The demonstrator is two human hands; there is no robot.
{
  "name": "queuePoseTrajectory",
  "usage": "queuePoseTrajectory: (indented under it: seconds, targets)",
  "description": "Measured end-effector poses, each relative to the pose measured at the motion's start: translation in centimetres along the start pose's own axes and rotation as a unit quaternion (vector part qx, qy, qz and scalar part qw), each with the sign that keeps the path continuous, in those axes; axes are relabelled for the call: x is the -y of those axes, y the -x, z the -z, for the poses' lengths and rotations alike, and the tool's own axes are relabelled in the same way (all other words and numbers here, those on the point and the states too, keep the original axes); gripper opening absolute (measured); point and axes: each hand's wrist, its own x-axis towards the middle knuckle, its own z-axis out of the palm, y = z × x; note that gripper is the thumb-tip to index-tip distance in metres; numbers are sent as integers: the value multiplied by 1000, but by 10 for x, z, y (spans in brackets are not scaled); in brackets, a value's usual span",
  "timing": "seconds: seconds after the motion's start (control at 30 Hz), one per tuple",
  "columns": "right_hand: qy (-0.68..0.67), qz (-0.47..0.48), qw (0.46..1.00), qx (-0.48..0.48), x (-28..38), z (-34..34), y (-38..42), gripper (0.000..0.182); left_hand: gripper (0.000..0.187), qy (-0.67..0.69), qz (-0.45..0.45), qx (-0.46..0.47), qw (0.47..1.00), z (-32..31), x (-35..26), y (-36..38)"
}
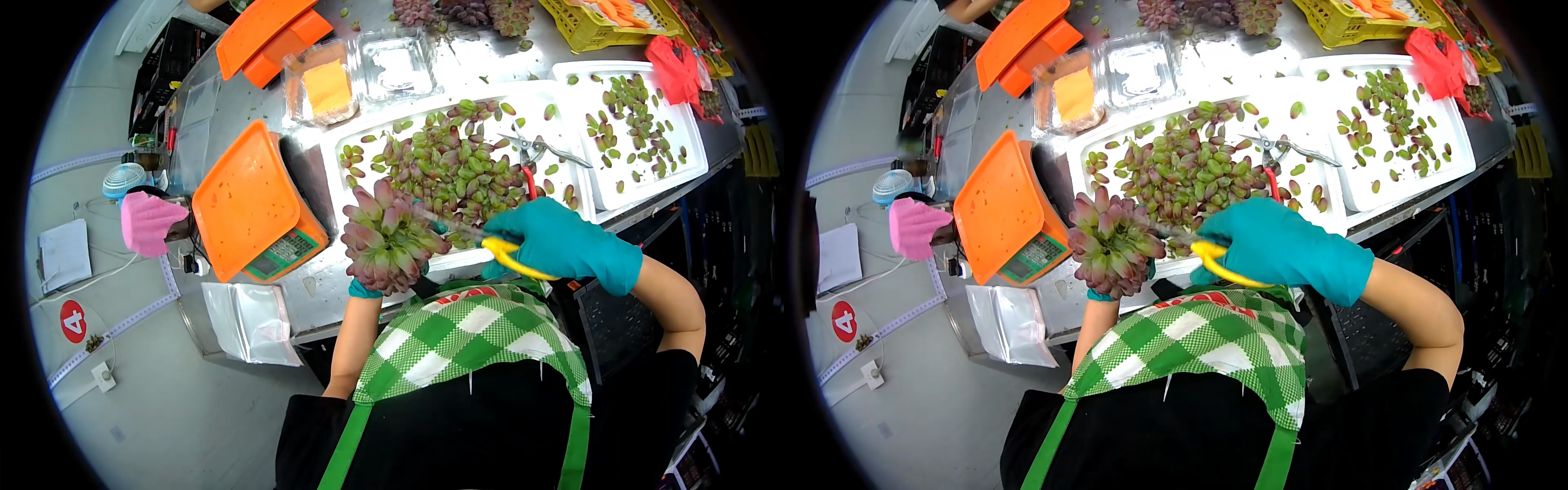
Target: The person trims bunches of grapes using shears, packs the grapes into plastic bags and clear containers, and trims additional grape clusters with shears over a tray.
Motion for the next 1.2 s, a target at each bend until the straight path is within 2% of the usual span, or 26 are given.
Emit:
queuePoseTrajectory:
  seconds: [0.1, 0.2, 0.33, 0.43, 0.6, 0.73, 0.83, 0.93, 0.97, 1.07, 1.17, 1.2]
  targets:
    - [-77, -91, 993, 1, 0, 4, -2, 50, 58, 44, 6, -6, 999, 1, -4, -2]
    - [-44, -8, 999, -8, -4, -4, 0, 49, 58, 210, 28, 11, 977, 4, -11, -5]
    - [-4, -1, 1000, 24, 3, -1, -3, 47, 59, 495, 65, 77, 863, 9, -24, -9]
    - [16, 6, 1000, 16, 1, -4, -6, 44, 60, 585, 71, 101, 801, 4, -27, -7]
    - [18, -54, 998, -31, -9, -4, -6, 44, 61, 611, 63, 82, 785, -1, -19, -4]
    - [-19, -89, 996, -18, -13, -8, -3, 46, 64, 614, 84, -3, 785, -3, -11, -1]
    - [-19, -66, 997, -31, -12, -13, -2, 42, 67, 618, 115, -89, 772, -1, -8, 0]
    - [-57, -21, 994, -87, -21, -27, -4, 46, 68, 614, 128, -144, 765, 2, -14, 0]
    - [-51, -20, 996, -73, -17, -24, -3, 51, 68, 613, 130, -149, 765, 2, -15, -1]
    - [-128, 0, 988, -85, -13, -27, -3, 50, 69, 612, 136, -125, 769, 7, -21, -1]
    - [-280, 30, 947, -152, -18, -43, -14, 53, 71, 608, 144, -54, 779, 16, -36, -2]
    - [-355, 74, 915, -174, -19, -50, -20, 54, 72, 601, 147, -25, 785, 19, -44, -5]
